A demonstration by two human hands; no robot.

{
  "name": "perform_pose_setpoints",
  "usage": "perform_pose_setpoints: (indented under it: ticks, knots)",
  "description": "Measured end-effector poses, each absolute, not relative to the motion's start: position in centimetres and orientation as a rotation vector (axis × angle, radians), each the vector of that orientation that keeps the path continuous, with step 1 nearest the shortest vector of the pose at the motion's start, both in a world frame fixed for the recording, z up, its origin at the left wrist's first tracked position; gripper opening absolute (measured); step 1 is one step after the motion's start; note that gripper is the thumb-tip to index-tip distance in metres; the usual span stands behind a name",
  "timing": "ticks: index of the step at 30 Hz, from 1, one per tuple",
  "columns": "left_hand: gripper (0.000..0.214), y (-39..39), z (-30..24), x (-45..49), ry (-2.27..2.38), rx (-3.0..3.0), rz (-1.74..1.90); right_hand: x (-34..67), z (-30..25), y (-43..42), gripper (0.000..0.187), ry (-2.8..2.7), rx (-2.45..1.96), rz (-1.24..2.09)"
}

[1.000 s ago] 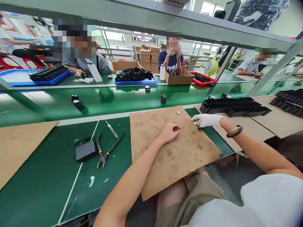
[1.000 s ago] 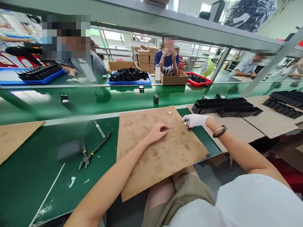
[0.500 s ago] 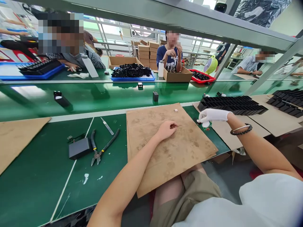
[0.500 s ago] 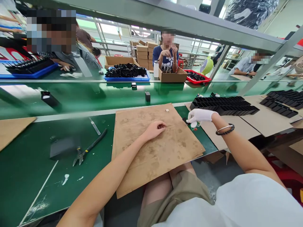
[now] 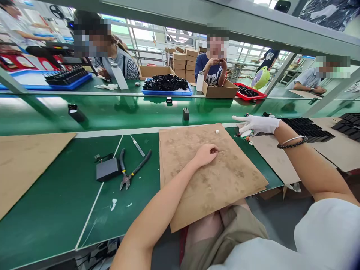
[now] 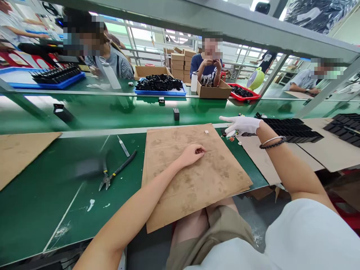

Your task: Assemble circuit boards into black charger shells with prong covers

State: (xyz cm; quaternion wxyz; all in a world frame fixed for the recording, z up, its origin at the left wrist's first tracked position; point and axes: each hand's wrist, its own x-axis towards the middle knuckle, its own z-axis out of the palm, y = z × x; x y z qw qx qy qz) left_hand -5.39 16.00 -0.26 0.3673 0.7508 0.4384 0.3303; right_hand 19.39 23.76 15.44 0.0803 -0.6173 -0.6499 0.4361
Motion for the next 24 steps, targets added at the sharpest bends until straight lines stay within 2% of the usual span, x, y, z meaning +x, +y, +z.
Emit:
perform_pose_setpoints:
  ticks: [3, 5, 12, 15, 18, 20, 22, 24]
  knots:
    - [0.024, 16.1, -0.4, -5.3, 1.126, 1.917, 0.835, 18.7, 15.9, 23.7, 0.043, -1.707, -1.762, 1.457]
    - [0.025, 16.3, -0.6, -5.2, 1.124, 1.903, 0.823, 18.3, 16.0, 23.4, 0.026, -1.562, -1.719, 1.51]
    - [0.031, 16.3, -0.4, -4.8, 1.147, 1.897, 0.823, 14.9, 17.2, 22.8, 0.035, -1.5, -1.457, 1.524]
    - [0.033, 16.3, -0.2, -4.5, 1.174, 1.931, 0.809, 11.0, 19.8, 23.3, 0.04, -1.601, -1.256, 1.563]
    - [0.03, 16.6, -0.3, -4.5, 1.195, 1.949, 0.798, 6.1, 23.9, 23.1, 0.053, -1.806, -0.919, 1.611]
    - [0.028, 16.6, -0.4, -4.6, 1.193, 1.947, 0.798, 2.8, 27.3, 22.5, 0.061, -2.014, -0.678, 1.475]
    - [0.028, 16.4, -0.6, -4.7, 1.175, 1.935, 0.805, -0.5, 30.9, 22.3, 0.066, -2.145, -0.575, 1.151]
    - [0.028, 16.3, -0.8, -4.7, 1.152, 1.918, 0.819, -3.9, 34.7, 22.9, 0.061, -2.145, -0.506, 0.752]
